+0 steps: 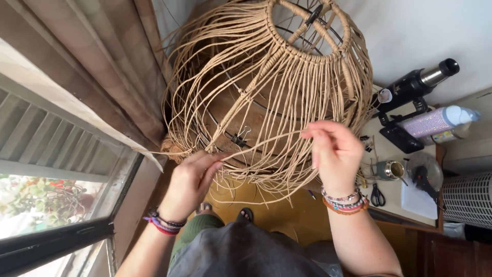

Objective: Weaving wicker strands around a metal frame to create a decorative structure

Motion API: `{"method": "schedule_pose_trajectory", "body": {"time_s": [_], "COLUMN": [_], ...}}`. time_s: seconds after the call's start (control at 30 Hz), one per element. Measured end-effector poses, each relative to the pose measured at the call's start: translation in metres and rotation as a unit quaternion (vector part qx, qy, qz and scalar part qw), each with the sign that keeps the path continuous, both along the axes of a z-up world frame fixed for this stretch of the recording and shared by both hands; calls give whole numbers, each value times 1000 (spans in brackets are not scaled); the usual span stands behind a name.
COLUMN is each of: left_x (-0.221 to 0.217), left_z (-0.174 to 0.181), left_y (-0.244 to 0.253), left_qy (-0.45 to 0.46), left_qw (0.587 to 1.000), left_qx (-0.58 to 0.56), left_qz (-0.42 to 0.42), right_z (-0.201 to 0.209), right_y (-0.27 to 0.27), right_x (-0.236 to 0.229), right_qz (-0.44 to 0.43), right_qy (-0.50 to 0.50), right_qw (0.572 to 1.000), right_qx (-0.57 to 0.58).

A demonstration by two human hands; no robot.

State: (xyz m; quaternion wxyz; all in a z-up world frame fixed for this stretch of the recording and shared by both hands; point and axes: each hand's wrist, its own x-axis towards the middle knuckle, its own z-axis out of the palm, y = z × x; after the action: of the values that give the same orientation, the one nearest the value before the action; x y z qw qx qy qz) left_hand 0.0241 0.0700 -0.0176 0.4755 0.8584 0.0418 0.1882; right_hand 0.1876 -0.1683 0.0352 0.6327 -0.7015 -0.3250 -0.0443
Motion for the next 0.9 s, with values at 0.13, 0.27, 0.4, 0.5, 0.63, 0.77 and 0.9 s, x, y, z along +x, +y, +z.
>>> {"method": "schedule_pose_trajectory", "body": {"time_s": [0.13,0.27,0.4,0.5,0.63,0.77,0.9], "left_x": [2,16,26,31,38,42,52], "left_z": [-9,14,-4,12,16,21,18], "left_y": [10,5,12,19,22,27,34], "left_qy": [50,39,-2,-87,-146,-302,-325], "left_qw": [990,986,963,971,962,916,893], "left_qx": [125,154,269,221,222,189,185], "left_qz": [34,58,26,-37,-63,-186,-250], "right_z": [0,-15,-1,-7,-19,-43,-27], "right_y": [11,39,68,77,85,87,90], "right_x": [-9,-10,-15,-13,-7,4,2], "right_qz": [-44,-80,-103,-123,-161,-155,-179], "right_qy": [-73,-161,-269,-235,-268,-307,-317], "right_qw": [996,984,949,949,936,923,887], "right_qx": [-6,-11,-126,-171,-160,-174,-285]}}
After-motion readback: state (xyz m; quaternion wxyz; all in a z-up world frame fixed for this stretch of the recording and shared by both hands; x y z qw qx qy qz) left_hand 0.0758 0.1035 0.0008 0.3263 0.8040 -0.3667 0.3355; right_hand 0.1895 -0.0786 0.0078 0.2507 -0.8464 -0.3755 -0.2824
